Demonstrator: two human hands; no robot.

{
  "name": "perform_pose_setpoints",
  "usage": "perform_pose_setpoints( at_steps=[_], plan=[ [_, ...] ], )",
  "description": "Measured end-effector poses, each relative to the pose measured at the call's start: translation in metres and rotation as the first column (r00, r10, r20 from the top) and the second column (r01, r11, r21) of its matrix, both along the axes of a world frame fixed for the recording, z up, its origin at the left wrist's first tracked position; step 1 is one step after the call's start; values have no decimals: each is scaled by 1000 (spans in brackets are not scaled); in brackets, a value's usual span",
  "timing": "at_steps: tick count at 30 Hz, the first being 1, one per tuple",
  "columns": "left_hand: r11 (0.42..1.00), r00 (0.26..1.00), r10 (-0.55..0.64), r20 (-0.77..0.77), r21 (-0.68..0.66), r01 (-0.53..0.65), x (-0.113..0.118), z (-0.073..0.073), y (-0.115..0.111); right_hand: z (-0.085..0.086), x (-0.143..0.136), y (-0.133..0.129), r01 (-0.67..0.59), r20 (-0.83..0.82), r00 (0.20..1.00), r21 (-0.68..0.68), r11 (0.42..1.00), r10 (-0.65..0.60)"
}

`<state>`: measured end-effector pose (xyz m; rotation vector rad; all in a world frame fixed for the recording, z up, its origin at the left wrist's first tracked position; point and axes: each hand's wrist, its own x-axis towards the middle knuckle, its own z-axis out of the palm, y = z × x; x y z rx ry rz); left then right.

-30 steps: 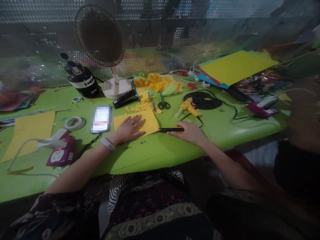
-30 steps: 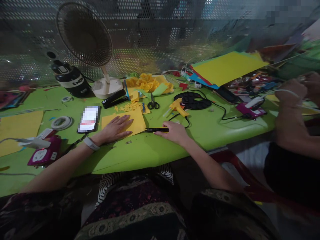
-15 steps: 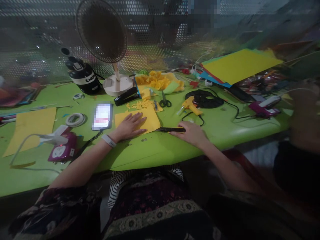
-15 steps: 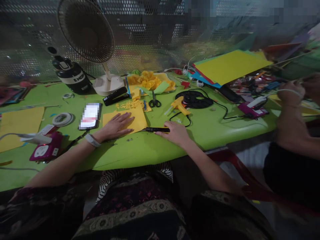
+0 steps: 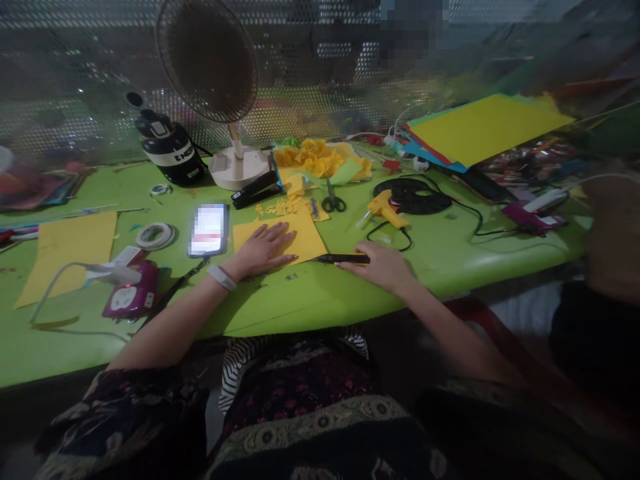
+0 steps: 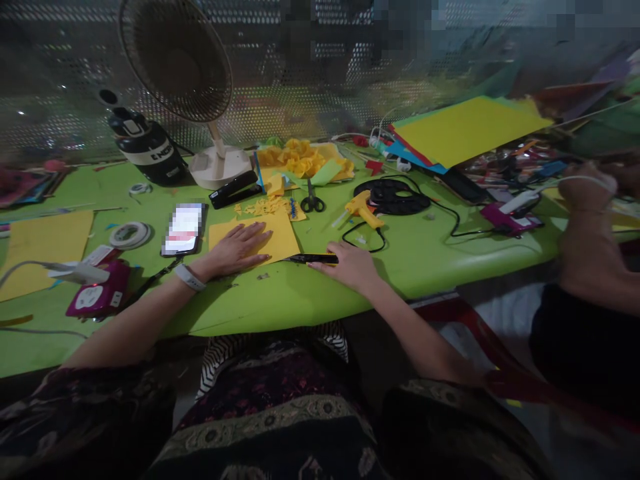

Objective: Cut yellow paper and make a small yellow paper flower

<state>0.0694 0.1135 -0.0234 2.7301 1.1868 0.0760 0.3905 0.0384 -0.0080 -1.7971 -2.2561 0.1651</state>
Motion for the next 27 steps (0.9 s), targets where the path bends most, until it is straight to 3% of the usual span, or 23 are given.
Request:
perform_pose_setpoints(
  at_steps=[20, 27],
  plan=[
    [1000, 1000, -1, -4, 2, 1, 0, -1, 1, 1, -20, 2, 56, -11, 998, -38, 998, -56],
    [1000, 1000, 0, 16, 5, 0, 0, -3, 2, 1, -26, 3, -12, -8, 1000, -46, 999, 12]
  ],
)
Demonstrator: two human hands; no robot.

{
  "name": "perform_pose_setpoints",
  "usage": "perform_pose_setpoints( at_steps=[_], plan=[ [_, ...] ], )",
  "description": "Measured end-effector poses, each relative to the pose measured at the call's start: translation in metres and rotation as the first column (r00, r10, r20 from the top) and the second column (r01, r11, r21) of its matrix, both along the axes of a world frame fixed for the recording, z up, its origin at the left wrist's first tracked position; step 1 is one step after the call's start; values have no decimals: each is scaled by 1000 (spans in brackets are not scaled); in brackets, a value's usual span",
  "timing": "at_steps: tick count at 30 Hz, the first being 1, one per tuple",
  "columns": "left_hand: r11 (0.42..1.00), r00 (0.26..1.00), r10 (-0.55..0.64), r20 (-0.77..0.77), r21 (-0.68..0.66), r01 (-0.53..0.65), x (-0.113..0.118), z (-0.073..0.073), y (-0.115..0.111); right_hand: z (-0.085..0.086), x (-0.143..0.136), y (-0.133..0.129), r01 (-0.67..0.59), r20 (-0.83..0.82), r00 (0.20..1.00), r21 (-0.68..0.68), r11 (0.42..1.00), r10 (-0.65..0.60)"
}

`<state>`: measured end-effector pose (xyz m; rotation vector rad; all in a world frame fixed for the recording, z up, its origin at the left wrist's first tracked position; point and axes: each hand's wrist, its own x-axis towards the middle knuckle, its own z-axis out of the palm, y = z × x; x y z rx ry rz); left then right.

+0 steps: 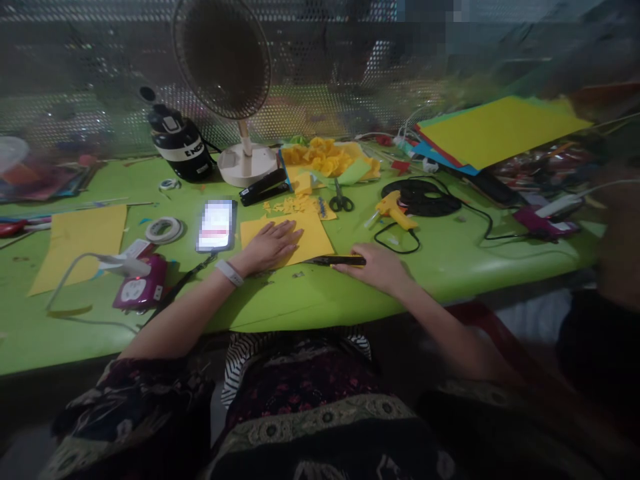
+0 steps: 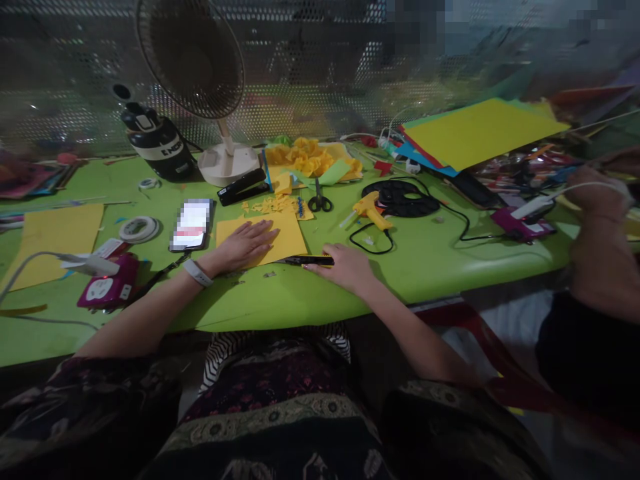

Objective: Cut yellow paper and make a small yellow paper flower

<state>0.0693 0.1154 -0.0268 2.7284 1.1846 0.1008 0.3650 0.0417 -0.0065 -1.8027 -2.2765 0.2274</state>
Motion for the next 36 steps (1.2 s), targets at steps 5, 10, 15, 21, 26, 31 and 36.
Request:
perform_pose_setpoints(
  at_steps=[5, 10, 15, 21, 26, 31, 36],
  plan=[
    [999, 1000, -1, 22, -36, 1, -1, 1, 2, -1, 3, -1, 26, 11, 1000, -18, 1000, -25],
    [999, 992, 16, 121, -46, -11, -19, 8, 16, -6, 7, -1, 5, 13, 1000, 39, 999, -6],
    [990, 992, -1, 123, -142, 18, -39, 10, 23, -11, 10, -7, -27, 21, 1000, 197, 980, 23],
    [990, 991, -6, 132, -141, 25, -40, 8, 15, -14, -5, -4, -64, -3, 998, 216, 974, 66],
    [995, 993, 6, 117, -101, 6, -39, 5, 13, -13, -18, 2, -108, -26, 993, 179, 978, 115],
    [995, 992, 11, 123, -97, 1, -39, 4, 13, -14, -10, 0, -152, -24, 987, 190, 970, 160],
    [997, 990, -17, 142, -70, 27, -40, 0, 14, -15, -7, -2, -167, -18, 985, 213, 963, 174]
  ],
)
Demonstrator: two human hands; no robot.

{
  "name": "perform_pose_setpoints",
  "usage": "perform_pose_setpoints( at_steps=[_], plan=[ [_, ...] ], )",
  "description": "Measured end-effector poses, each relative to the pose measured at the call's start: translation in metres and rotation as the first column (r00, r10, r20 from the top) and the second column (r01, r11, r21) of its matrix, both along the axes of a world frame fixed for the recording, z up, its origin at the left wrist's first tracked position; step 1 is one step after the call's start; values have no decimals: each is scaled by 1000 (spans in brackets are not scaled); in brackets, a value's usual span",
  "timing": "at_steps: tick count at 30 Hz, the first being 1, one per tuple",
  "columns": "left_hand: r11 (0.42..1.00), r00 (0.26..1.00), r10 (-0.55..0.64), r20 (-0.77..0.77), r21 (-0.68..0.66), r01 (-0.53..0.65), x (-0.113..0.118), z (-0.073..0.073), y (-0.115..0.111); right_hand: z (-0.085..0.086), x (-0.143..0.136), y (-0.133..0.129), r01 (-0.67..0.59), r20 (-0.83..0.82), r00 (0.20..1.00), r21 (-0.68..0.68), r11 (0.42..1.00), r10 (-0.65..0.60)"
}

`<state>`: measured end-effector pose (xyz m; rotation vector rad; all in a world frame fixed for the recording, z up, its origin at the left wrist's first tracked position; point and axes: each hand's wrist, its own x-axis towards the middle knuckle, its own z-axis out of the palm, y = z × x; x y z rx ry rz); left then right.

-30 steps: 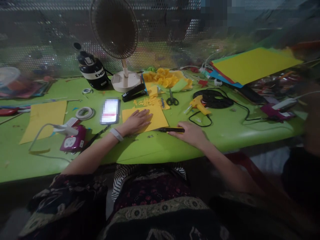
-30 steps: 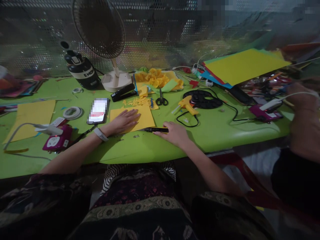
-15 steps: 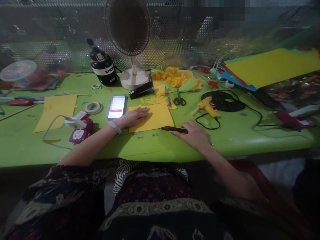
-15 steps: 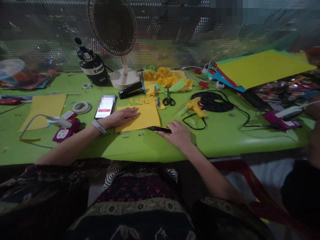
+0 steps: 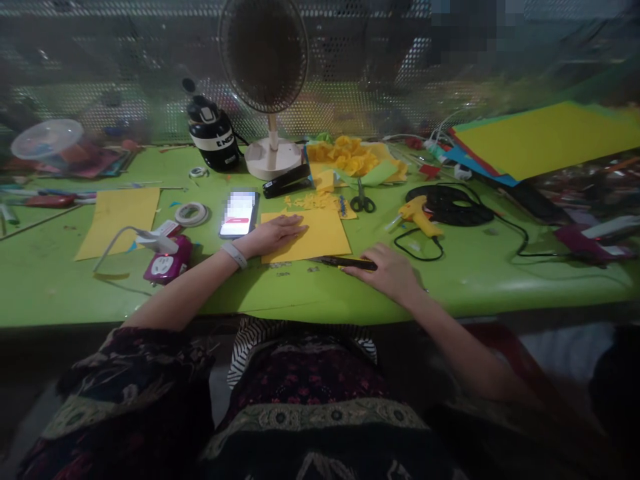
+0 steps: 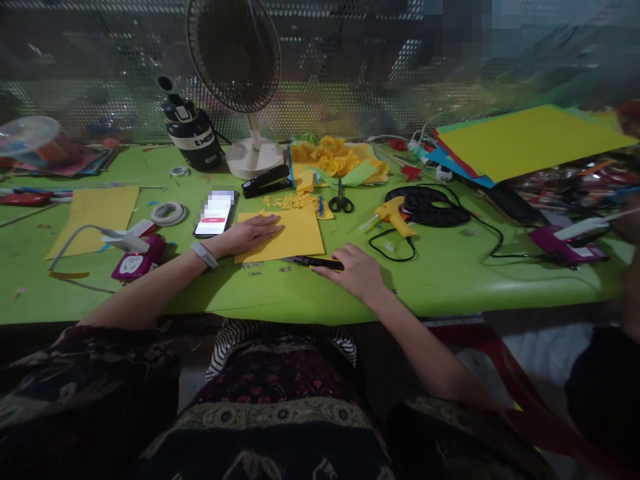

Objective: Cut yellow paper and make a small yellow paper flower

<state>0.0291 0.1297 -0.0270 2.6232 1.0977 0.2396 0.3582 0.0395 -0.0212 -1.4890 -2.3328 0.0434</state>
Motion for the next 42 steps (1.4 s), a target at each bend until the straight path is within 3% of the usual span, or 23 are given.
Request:
perform_pose_setpoints(
  at_steps=[6, 11, 42],
  plan=[
    [999, 999, -24, 26, 29, 23, -3, -8, 5, -3, -16, 6, -23, 7, 1000, 28, 999, 23],
    [999, 999, -30, 40, 43, 28, -3, -14, 8, -3, -14, 2, -49, -19, 999, 54, 997, 50],
    [991, 995, -50, 81, 124, 40, -2, -21, 10, 2, -63, 4, -70, 31, 997, -35, 997, 71]
  ],
)
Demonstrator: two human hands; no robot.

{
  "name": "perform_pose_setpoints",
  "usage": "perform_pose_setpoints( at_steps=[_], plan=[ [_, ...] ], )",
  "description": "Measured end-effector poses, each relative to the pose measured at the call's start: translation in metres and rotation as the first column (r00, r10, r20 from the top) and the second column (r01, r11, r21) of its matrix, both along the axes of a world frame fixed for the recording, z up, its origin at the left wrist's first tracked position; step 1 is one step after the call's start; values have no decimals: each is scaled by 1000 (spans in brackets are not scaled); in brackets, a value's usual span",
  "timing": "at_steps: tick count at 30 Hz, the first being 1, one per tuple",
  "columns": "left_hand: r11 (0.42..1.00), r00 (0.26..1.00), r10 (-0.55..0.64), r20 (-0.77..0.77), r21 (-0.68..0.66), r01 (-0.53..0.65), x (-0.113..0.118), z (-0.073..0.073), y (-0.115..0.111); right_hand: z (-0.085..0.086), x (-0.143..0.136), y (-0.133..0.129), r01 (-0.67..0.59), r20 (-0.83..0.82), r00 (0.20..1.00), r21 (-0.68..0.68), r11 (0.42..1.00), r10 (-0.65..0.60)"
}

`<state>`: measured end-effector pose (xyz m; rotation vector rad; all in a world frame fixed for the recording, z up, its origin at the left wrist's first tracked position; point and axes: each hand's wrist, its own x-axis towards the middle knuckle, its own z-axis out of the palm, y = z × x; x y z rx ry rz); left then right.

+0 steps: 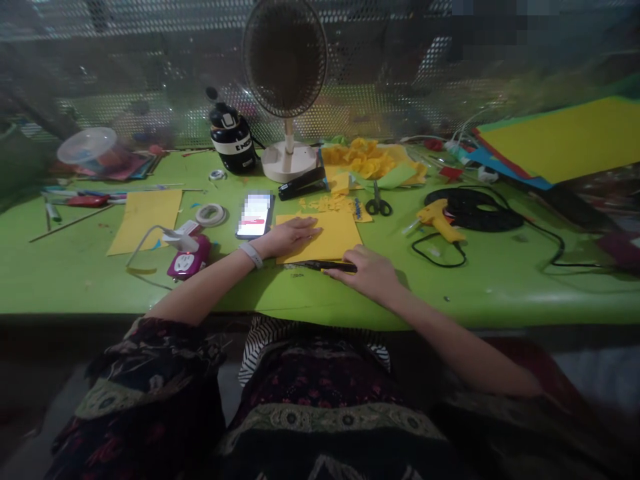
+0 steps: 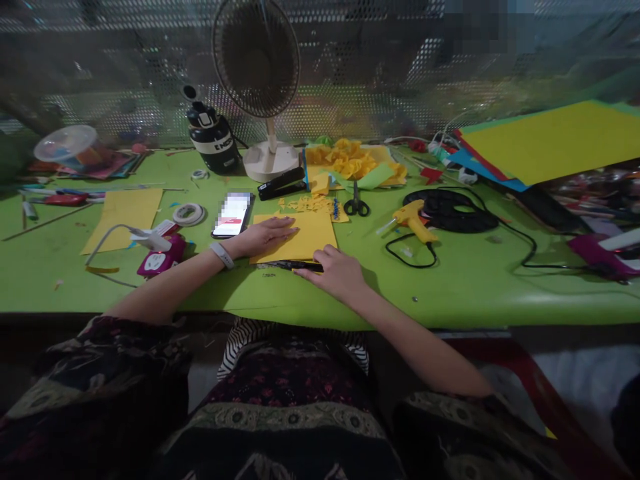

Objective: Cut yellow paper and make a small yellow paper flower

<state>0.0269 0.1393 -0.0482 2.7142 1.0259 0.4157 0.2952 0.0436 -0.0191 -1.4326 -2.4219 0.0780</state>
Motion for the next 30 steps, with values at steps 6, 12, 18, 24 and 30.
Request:
perform_pose_setpoints(
  at_steps=[6, 12, 18, 24, 30],
  plan=[
    [1000, 1000, 8, 8, 10, -8, 0, -1, 0, -2, -8, 2, -34, 8, 999, 31, 999, 34],
    [1000, 1000, 22, -17, -12, -22, 2, 3, -4, -4, -10, 1, -79, 16, 997, 66, 995, 78],
    [1000, 999, 20, -41, -20, -21, 1, 5, -2, -1, -20, 2, -119, 18, 993, 31, 992, 118],
    [1000, 999, 2, -54, -2, -2, -2, 6, -2, 11, -12, -8, -249, -84, 965, -6, 968, 248],
    [999, 999, 0, -35, 45, 2, 0, 7, -4, 34, 25, 45, 252, -191, 949, -23, 968, -251]
  ],
)
